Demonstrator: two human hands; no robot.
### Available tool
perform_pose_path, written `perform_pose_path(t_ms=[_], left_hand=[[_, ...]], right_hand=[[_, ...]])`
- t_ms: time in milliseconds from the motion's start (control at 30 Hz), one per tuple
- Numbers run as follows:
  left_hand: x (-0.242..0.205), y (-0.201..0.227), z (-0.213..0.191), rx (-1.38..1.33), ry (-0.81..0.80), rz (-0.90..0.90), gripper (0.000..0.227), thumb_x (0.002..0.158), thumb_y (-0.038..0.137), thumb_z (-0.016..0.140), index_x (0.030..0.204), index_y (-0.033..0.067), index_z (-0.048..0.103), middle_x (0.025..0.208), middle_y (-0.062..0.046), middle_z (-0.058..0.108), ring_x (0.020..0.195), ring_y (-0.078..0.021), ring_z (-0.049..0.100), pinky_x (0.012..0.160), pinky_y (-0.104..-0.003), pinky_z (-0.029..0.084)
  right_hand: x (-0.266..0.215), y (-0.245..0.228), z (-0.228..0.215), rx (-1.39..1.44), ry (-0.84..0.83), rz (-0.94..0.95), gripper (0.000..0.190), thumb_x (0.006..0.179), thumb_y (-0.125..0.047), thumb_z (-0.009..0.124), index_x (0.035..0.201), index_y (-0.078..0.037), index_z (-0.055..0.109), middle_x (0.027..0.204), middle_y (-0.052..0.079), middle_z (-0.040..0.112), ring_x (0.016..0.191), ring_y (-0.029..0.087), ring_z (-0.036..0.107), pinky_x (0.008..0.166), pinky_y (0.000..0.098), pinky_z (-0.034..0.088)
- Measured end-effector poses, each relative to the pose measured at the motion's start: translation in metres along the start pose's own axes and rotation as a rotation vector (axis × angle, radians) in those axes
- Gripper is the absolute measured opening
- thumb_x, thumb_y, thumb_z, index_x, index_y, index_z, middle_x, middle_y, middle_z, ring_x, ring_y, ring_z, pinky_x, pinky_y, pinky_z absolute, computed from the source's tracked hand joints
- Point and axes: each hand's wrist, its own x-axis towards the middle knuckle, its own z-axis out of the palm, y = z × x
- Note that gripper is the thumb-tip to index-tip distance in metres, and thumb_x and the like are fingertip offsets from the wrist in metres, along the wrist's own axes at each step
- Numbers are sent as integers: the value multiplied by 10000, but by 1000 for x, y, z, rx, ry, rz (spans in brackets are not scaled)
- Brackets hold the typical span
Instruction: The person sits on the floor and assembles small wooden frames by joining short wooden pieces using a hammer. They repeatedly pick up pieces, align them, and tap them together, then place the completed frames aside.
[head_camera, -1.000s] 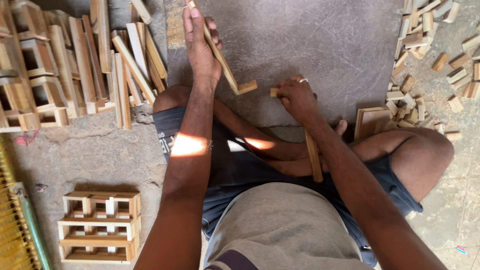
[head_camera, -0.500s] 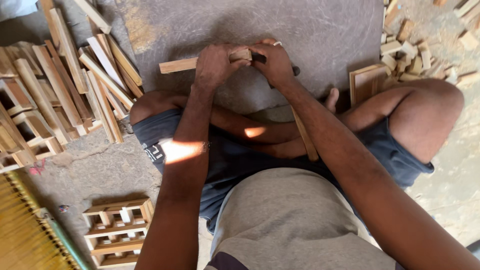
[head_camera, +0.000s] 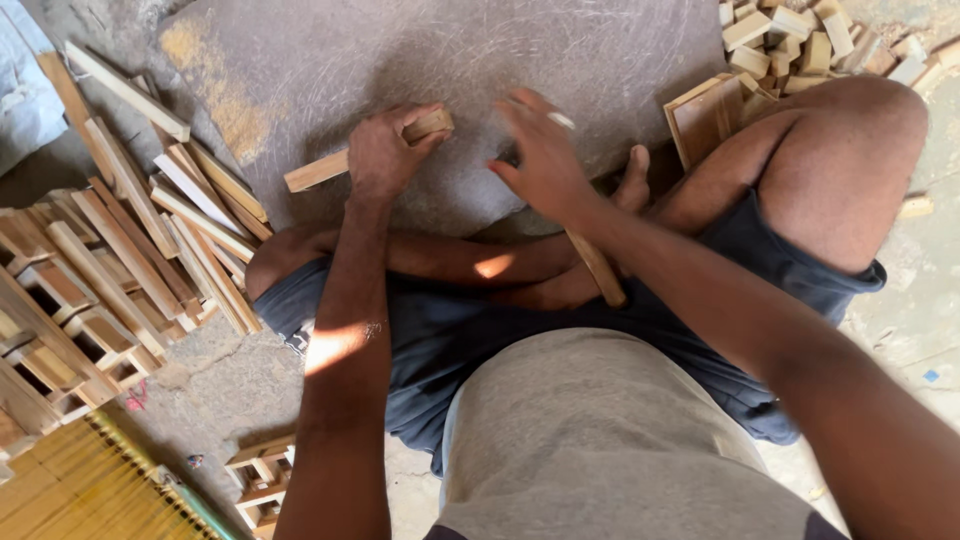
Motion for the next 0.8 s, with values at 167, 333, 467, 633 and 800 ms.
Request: perform_pose_path(t_ms=[167, 333, 467, 633, 800], left_hand=[[-4, 3, 0, -27, -21, -37, 383, 828, 326, 889, 1177, 211, 778, 1117, -56, 765, 960, -272, 739, 851, -402, 582], [1, 2, 0, -6, -68, -87, 382, 821, 313, 869, 1168, 190, 764, 1106, -71, 759, 944, -261, 742, 854, -410, 578], [-4, 0, 2, -26, -56, -76, 362, 845, 307, 874, 1143, 145, 748, 1104, -88, 765, 965, -303, 732, 845, -435, 574], [-2, -5, 7, 62, 29, 64, 400, 801, 290, 891, 1135, 127, 743, 1054, -121, 761, 921, -354, 727, 792, -466, 568], [3, 3, 7, 18, 12, -7, 375, 822, 341, 898, 1107, 142, 755, 986, -122, 764, 850, -352, 734, 742, -473, 568]], right_hand=[[-64, -18, -51, 457, -547, 765, 442, 995, -276, 682, 1296, 24, 561, 811, 192, 682, 736, 354, 693, 785, 526, 544], [-56, -46, -90, -35, 17, -1, 370, 973, -216, 713, 1248, -7, 579, 713, 92, 708, 638, 229, 676, 880, 609, 384], [-62, -74, -103, 276, 257, -271, 354, 1024, -171, 614, 1294, 23, 493, 801, 129, 676, 713, 283, 651, 657, 501, 486], [-38, -51, -67, 109, -28, 39, 367, 1049, -203, 652, 1355, -32, 542, 875, 198, 701, 780, 399, 681, 688, 546, 535], [-64, 3, -46, 109, -147, 165, 280, 1039, -248, 626, 1193, -28, 546, 732, 158, 677, 711, 393, 692, 929, 658, 281]])
